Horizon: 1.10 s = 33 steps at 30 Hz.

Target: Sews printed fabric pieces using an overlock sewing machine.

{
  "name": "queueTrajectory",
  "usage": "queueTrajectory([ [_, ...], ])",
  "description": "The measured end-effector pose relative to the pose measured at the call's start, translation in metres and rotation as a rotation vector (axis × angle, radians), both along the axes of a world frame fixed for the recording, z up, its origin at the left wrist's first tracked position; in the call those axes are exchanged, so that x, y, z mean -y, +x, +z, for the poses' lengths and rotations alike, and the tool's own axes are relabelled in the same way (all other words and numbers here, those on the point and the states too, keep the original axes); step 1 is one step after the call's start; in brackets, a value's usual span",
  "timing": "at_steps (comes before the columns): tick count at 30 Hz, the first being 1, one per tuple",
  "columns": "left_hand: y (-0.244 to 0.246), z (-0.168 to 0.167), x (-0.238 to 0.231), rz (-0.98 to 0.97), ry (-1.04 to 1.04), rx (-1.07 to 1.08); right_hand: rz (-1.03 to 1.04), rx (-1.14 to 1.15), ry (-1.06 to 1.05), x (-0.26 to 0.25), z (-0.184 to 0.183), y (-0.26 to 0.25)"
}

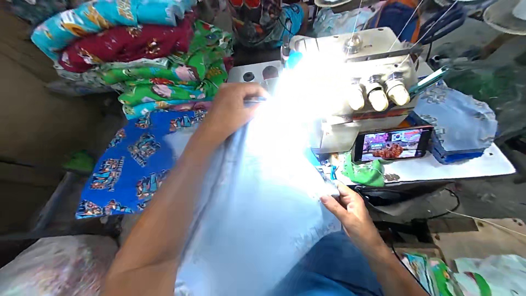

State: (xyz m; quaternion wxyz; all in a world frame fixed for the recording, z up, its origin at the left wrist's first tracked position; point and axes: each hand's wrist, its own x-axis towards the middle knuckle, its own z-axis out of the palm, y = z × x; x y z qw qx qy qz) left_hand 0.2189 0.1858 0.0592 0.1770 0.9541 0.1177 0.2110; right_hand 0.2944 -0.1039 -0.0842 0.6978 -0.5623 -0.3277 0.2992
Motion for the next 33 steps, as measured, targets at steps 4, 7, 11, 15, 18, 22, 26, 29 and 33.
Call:
queueTrajectory([
  [4,0.028,-0.035,0.001,-0.005,-0.071,-0.088,0.014,-0.036,-0.091,-0.003,-0.02,0.011],
  [7,0.02,-0.047,0.017,-0.011,-0.077,-0.039,0.112,0.086,-0.171,0.009,-0.03,0.018],
  [11,0.006,-0.05,0.035,-0.04,-0.03,0.009,0.012,0.461,-0.225,0.028,-0.035,0.028],
  [15,0.005,-0.057,0.039,-0.046,-0.02,0.058,-0.432,0.838,-0.297,0.046,-0.03,0.06],
  [18,-0.002,-0.063,0.032,-0.023,-0.053,0.04,-0.658,0.987,-0.411,0.065,-0.035,0.09],
  [22,0.004,-0.055,0.035,0.006,-0.059,-0.005,-0.727,1.017,-0.526,0.076,-0.041,0.113],
  [26,0.005,-0.049,0.038,-0.018,-0.031,0.007,-0.731,1.017,-0.558,0.072,-0.042,0.12],
  [29,0.003,-0.047,0.041,-0.022,-0.011,0.027,-0.739,1.023,-0.565,0.069,-0.044,0.121],
  [33,0.002,-0.042,0.051,-0.063,0.003,0.044,-0.713,0.999,-0.481,0.065,-0.04,0.114],
])
